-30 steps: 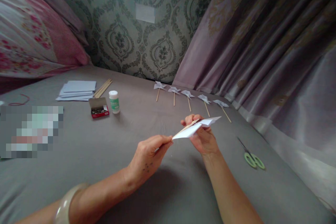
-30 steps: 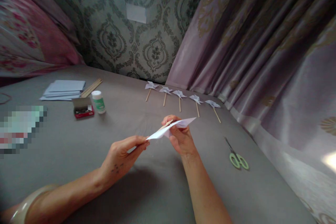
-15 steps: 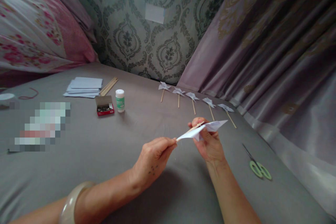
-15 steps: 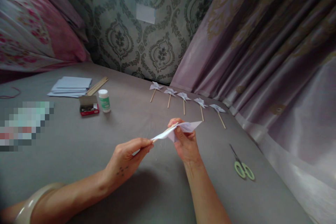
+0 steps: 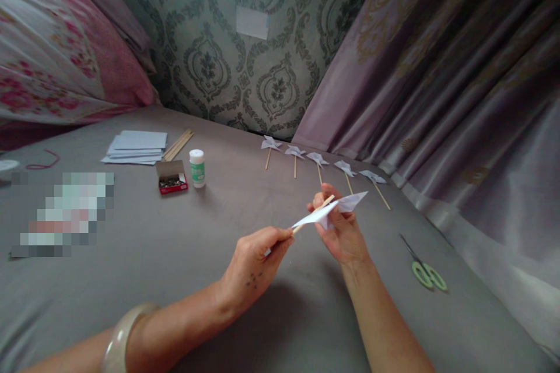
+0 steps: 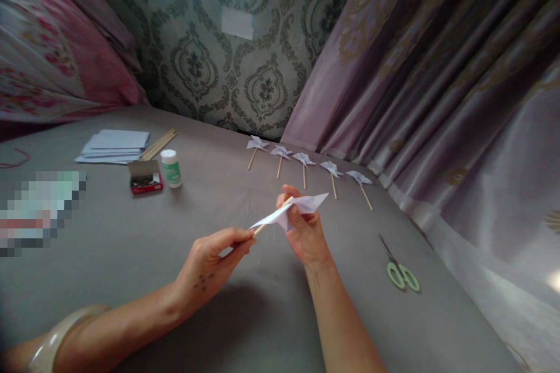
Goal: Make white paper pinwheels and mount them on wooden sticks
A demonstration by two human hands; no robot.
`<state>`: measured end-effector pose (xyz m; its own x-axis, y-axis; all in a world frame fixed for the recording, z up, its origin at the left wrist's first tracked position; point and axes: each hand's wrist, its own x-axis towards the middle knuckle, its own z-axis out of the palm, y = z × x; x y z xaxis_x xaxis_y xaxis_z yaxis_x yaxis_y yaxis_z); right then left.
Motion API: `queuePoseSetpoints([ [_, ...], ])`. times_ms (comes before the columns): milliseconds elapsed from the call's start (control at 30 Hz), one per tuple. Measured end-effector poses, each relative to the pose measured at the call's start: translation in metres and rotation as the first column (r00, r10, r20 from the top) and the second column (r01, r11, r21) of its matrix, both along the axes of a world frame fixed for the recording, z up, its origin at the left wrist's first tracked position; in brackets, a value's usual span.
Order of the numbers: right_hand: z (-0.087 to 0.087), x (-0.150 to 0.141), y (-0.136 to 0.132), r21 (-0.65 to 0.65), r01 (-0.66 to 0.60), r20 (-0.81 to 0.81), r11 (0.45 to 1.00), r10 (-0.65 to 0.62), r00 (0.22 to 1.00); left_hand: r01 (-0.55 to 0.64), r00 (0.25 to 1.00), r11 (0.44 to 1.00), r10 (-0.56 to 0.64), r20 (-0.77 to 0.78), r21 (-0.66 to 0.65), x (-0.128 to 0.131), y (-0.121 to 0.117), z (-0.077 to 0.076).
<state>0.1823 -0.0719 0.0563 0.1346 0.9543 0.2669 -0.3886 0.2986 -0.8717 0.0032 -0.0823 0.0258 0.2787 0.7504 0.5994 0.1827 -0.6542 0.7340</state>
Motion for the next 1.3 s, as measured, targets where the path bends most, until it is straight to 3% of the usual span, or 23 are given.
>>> queuePoseSetpoints([
  [167,0.002,0.001,-0.003,0.025,-0.021,0.028,0.999,0.020,0.999,-0.014,1.000,0.997,0.014,-0.005,0.078,-0.001,-0.003,0.002],
  [433,-0.004,0.005,-0.002,0.057,-0.040,0.022,0.998,0.039,0.999,0.004,1.000,0.994,-0.003,-0.012,0.109,-0.002,-0.004,0.003],
  [667,0.001,0.007,-0.005,0.060,-0.057,0.067,0.997,0.053,0.996,0.001,1.000,0.992,0.002,-0.023,0.127,-0.001,-0.004,0.003],
  [767,0.002,0.005,-0.004,0.044,-0.023,0.076,0.999,0.020,0.997,0.016,1.000,0.998,-0.016,-0.010,0.052,-0.002,-0.003,0.002],
  [900,-0.002,0.004,0.000,-0.017,0.032,0.054,0.999,-0.031,0.998,0.045,0.999,0.988,-0.042,0.028,-0.146,0.000,-0.001,-0.001],
  [1100,-0.007,0.006,0.004,-0.101,0.094,-0.011,0.990,-0.096,0.995,0.225,0.970,0.873,-0.159,0.184,-0.432,0.005,0.003,-0.003],
  [1200,-0.006,0.008,0.002,-0.089,0.081,0.021,0.993,-0.079,0.997,0.286,0.955,0.842,-0.211,0.207,-0.458,0.006,0.004,-0.002],
  [1300,-0.003,0.011,-0.001,-0.038,0.029,0.075,0.999,-0.026,0.997,0.286,0.957,0.880,-0.247,0.149,-0.379,0.003,0.004,0.000],
])
